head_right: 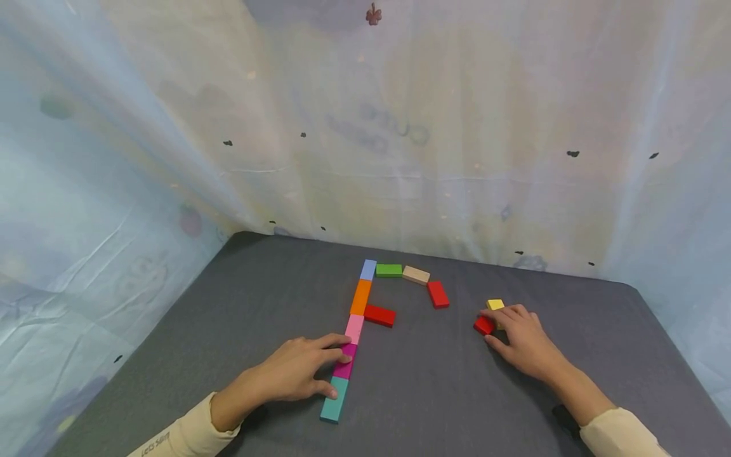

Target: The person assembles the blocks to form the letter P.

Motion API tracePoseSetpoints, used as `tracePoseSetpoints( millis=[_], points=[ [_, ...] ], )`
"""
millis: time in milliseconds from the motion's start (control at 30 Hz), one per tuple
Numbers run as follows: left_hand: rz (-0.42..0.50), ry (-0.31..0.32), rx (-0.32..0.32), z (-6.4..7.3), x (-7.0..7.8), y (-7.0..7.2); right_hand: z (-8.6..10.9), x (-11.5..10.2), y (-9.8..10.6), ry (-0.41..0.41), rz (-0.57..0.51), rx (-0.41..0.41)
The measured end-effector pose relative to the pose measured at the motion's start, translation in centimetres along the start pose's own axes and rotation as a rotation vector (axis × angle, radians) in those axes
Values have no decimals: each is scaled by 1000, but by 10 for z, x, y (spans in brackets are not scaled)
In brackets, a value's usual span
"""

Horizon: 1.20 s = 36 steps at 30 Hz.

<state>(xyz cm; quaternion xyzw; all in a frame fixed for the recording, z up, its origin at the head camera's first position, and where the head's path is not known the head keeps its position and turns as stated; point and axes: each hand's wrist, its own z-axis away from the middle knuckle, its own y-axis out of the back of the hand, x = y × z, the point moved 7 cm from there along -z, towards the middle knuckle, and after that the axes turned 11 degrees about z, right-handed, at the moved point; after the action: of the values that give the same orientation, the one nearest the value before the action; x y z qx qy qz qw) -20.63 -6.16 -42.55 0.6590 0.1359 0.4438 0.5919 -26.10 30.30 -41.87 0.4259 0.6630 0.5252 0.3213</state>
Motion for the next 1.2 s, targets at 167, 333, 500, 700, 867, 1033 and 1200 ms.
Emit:
tracePoseSetpoints(
  millis=[167, 333, 500, 700, 867, 1033, 1200],
  points=[
    [0, -4, 7, 0, 0, 0, 0, -1, 2, 17, -3, 45],
    [-6, -10, 13, 0, 0, 0, 0, 0, 1, 18, -1, 42],
    [-2, -3, 8, 1, -1, 0, -1, -1, 1, 16, -6, 31],
    [10, 2, 3, 2, -1, 0, -2, -3, 1, 35, -19, 52],
    [8, -3, 4, 2, 0, 0, -4, -5, 2, 45, -43, 70],
    [4, -10, 5, 1, 0, 0, -9, -10, 2, 39, -93, 43],
    [7, -6, 4, 0, 0, 0, -18, -19, 0, 27, -147, -6]
  ],
)
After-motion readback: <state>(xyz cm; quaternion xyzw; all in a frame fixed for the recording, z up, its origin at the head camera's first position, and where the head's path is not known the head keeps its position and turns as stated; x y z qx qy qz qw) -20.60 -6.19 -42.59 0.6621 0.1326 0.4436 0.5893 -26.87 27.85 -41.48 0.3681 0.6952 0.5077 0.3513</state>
